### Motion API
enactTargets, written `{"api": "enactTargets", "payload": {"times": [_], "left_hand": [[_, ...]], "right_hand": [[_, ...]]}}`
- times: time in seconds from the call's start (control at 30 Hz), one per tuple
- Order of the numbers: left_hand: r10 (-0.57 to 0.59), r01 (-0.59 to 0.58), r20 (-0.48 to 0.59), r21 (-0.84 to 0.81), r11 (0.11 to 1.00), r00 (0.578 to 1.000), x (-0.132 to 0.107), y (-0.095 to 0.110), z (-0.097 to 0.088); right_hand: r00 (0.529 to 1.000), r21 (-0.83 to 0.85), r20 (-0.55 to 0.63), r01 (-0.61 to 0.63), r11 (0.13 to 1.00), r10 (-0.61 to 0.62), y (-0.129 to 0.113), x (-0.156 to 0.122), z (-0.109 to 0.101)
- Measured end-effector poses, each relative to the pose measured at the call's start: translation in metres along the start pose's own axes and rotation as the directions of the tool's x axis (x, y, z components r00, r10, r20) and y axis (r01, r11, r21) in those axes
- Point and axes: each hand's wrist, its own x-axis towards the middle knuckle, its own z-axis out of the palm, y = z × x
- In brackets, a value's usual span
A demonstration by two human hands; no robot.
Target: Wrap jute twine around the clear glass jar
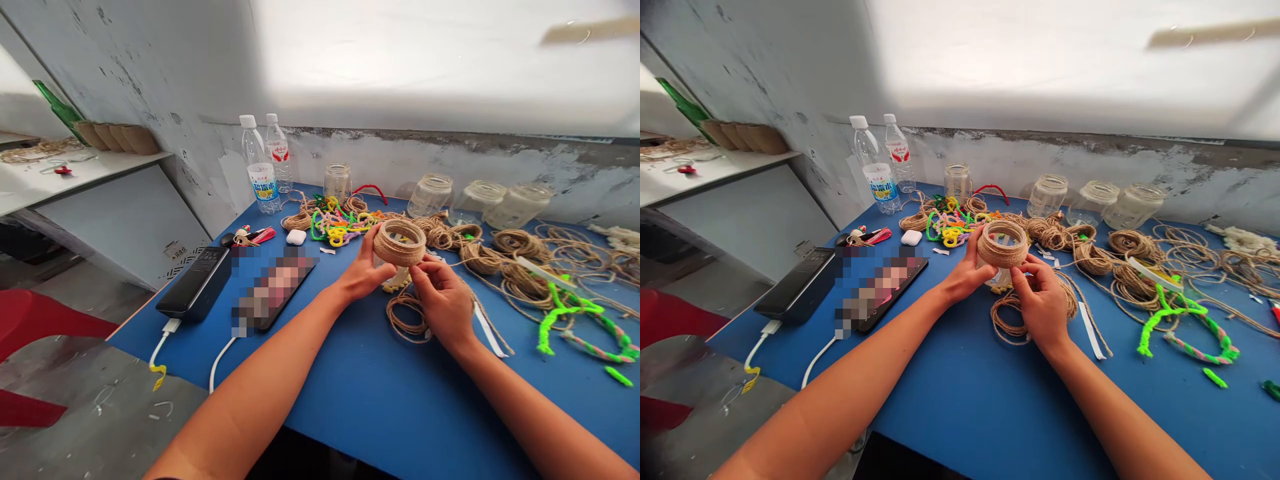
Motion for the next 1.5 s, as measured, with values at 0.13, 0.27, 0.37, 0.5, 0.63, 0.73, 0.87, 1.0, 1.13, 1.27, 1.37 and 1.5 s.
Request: {"api": "enactTargets", "payload": {"times": [0.13,0.27,0.37,0.5,0.63,0.73,0.87,1.0,1.13,1.27,1.37,1.5], "left_hand": [[-0.008,0.008,0.003,-0.002,1.000,1.000,0.0002,-0.0009,-0.0003],[-0.014,0.014,0.009,-0.016,1.000,1.000,0.0002,-0.0008,0.0006],[0.000,0.000,-0.007,-0.019,1.000,1.000,0.0007,-0.0023,0.0022],[0.024,-0.022,-0.060,0.037,0.999,0.998,0.0005,-0.0048,0.0045],[0.009,-0.001,-0.093,0.088,0.996,0.996,-0.0003,-0.0041,0.0055],[0.006,-0.001,-0.087,0.056,0.998,0.996,-0.0002,-0.0031,0.0052],[0.003,-0.002,-0.058,0.019,1.000,0.998,0.0001,-0.0022,0.0045],[0.003,-0.001,-0.062,0.032,1.000,0.998,-0.0003,-0.0018,0.0046],[-0.012,0.014,-0.054,0.028,0.999,0.998,-0.0004,-0.0017,0.0050],[-0.024,0.023,-0.018,-0.035,0.999,1.000,-0.0003,-0.0014,0.0048],[-0.062,0.061,-0.022,-0.049,0.997,0.998,0.0002,-0.0010,0.0043],[-0.052,0.051,-0.016,-0.057,0.997,0.999,0.0016,-0.0005,0.0040]], "right_hand": [[1.000,-0.011,-0.003,0.006,1.000,-0.006,0.0004,-0.0001,-0.0001],[1.000,-0.011,-0.002,0.009,1.000,-0.009,0.0007,-0.0001,-0.0004],[1.000,-0.002,0.004,0.001,1.000,-0.001,0.0004,-0.0003,-0.0005],[1.000,-0.022,-0.005,0.008,1.000,-0.008,0.0008,-0.0001,-0.0004],[0.999,-0.057,-0.022,0.038,0.998,-0.039,0.0019,0.0003,-0.0003],[0.997,-0.096,-0.031,0.064,0.993,-0.067,0.0015,0.0000,-0.0005],[0.994,-0.153,-0.045,0.091,0.984,-0.099,-0.0008,-0.0008,-0.0011],[0.990,-0.178,-0.048,0.120,0.977,-0.130,-0.0028,-0.0013,-0.0014],[0.990,-0.206,-0.049,0.117,0.972,-0.130,-0.0017,-0.0014,-0.0019],[0.987,-0.229,-0.053,0.138,0.964,-0.154,0.0004,-0.0013,-0.0024],[0.985,-0.237,-0.053,0.150,0.960,-0.167,0.0007,-0.0015,-0.0026],[0.984,-0.254,-0.045,0.156,0.955,-0.173,0.0000,-0.0016,-0.0027]]}}
